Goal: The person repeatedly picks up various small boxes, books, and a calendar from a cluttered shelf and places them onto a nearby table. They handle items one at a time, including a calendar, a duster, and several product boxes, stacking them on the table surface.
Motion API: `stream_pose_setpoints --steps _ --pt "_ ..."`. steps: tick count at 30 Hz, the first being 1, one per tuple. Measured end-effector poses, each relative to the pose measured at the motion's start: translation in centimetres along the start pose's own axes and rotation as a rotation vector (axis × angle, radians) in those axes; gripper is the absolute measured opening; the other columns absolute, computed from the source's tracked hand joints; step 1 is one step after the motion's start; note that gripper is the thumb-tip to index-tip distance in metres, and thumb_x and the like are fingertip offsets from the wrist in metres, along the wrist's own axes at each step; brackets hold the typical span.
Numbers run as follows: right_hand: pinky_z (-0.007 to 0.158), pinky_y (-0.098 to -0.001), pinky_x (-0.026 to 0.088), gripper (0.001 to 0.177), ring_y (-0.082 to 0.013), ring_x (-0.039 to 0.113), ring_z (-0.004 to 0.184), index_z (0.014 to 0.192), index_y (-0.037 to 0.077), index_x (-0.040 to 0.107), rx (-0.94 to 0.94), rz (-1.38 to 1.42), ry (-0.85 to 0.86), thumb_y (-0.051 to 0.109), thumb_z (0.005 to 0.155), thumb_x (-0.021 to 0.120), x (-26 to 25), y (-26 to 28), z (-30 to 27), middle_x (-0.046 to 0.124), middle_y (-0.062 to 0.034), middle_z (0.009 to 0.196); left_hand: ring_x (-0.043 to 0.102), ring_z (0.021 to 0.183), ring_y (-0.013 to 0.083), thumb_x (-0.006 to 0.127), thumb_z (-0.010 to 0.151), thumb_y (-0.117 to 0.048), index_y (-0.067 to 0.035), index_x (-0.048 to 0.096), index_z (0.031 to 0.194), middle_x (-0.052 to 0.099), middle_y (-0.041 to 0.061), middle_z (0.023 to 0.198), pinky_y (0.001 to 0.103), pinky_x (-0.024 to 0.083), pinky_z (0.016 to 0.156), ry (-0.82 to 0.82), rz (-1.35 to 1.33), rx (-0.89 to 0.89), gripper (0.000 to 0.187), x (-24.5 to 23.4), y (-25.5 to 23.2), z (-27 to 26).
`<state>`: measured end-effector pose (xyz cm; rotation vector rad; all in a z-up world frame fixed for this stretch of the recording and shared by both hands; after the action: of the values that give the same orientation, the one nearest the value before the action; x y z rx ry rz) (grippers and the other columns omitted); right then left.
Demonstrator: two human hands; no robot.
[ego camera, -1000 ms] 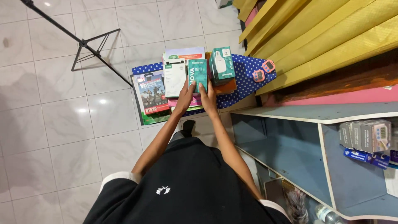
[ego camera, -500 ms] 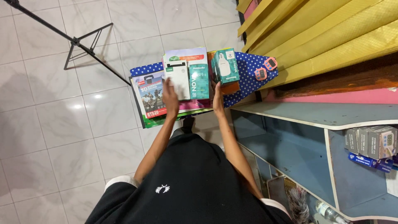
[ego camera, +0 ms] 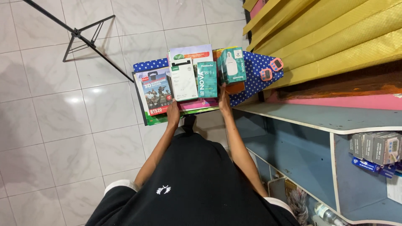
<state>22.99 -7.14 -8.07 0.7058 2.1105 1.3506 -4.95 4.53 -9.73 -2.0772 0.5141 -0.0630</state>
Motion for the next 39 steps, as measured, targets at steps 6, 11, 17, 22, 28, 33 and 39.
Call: stream_pose_setpoints --steps 6,11,17,22,28,33,39 --pt "0.124 -0.0362 0.022 0.088 -0.0312 0.023 0.156 0.162 0.0 0.019 0.029 -0.057 0.021 0.066 0.104 0.021 -0.1 -0.7 -1.3 0.022 -0.0213 0.169 0.05 0.074 0.0324 0.036 0.108 -0.047 0.011 0.058 0.088 0.059 0.023 0.08 0.048 0.04 0.074 0.033 0.127 0.041 0.066 0.0 -0.2 -0.6" --pt "0.124 -0.0373 0.021 0.081 -0.0323 0.023 0.155 0.162 0.001 0.014 -0.105 0.081 0.015 0.059 0.106 0.024 0.7 0.5 -1.6 0.016 -0.0194 0.169 0.052 0.079 0.0371 0.035 0.112 -0.048 0.014 0.061 0.094 0.062 0.028 0.086 0.049 0.042 0.078 0.091 0.164 0.022 0.07 0.3 0.5 -0.5" --pt "0.123 -0.0375 0.028 0.079 -0.0307 0.038 0.151 0.155 -0.002 0.04 -0.124 -0.015 -0.151 0.059 0.107 0.032 0.0 3.7 -6.0 0.042 -0.0201 0.162 0.055 0.132 0.0401 0.039 0.108 -0.044 0.001 0.03 0.158 0.047 0.032 0.152 0.041 0.041 0.11 0.023 0.134 0.385 0.068 -0.1 -6.9 -3.4" --pt "0.12 -0.0374 0.032 0.082 -0.0293 0.044 0.147 0.157 -0.001 0.038 -0.303 0.036 -0.048 0.062 0.104 0.043 1.4 11.5 -10.4 0.048 -0.0198 0.158 0.028 0.156 0.0351 0.032 0.112 -0.051 -0.005 0.019 0.166 0.024 0.022 0.171 0.042 0.026 0.124 0.298 -0.055 0.483 0.072 5.3 -12.9 -3.8" --pt "0.105 -0.0382 0.043 0.08 -0.0296 0.053 0.125 0.157 0.003 0.039 -0.204 0.126 -0.027 0.055 0.099 0.056 2.3 10.8 -8.7 0.056 -0.0206 0.141 0.041 0.144 0.0374 0.031 0.102 -0.061 -0.013 0.004 0.166 0.033 0.021 0.164 0.048 0.041 0.106 0.539 -0.241 0.231 0.085 12.0 -17.1 -4.8" --pt "0.112 -0.0371 0.041 0.079 -0.0266 0.053 0.134 0.152 0.0 0.044 -0.248 0.223 -0.081 0.056 0.099 0.06 1.8 10.2 -6.5 0.055 -0.0179 0.146 0.036 0.147 0.0361 0.034 0.097 -0.064 -0.015 -0.001 0.164 0.028 0.02 0.165 0.047 0.045 0.106 0.491 -0.232 0.182 0.09 12.8 -18.6 -4.7" --pt "0.113 -0.0363 0.04 0.088 -0.027 0.052 0.136 0.154 -0.002 0.04 -0.2 0.19 -0.103 0.061 0.096 0.061 1.4 8.9 -5.5 0.054 -0.0185 0.148 0.023 0.158 0.0355 0.035 0.105 -0.066 -0.005 0.002 0.166 0.016 0.021 0.173 0.046 0.024 0.126 0.452 -0.203 0.341 0.092 13.6 -17.9 -2.7"
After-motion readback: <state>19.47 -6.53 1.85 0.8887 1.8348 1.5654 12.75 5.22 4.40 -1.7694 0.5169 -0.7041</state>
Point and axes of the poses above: each hand's wrist, its own z-axis towards the middle knuckle, its own x-axis out of the palm, y = z × x, the point moved 8 cm from there along z, towards the middle knuckle
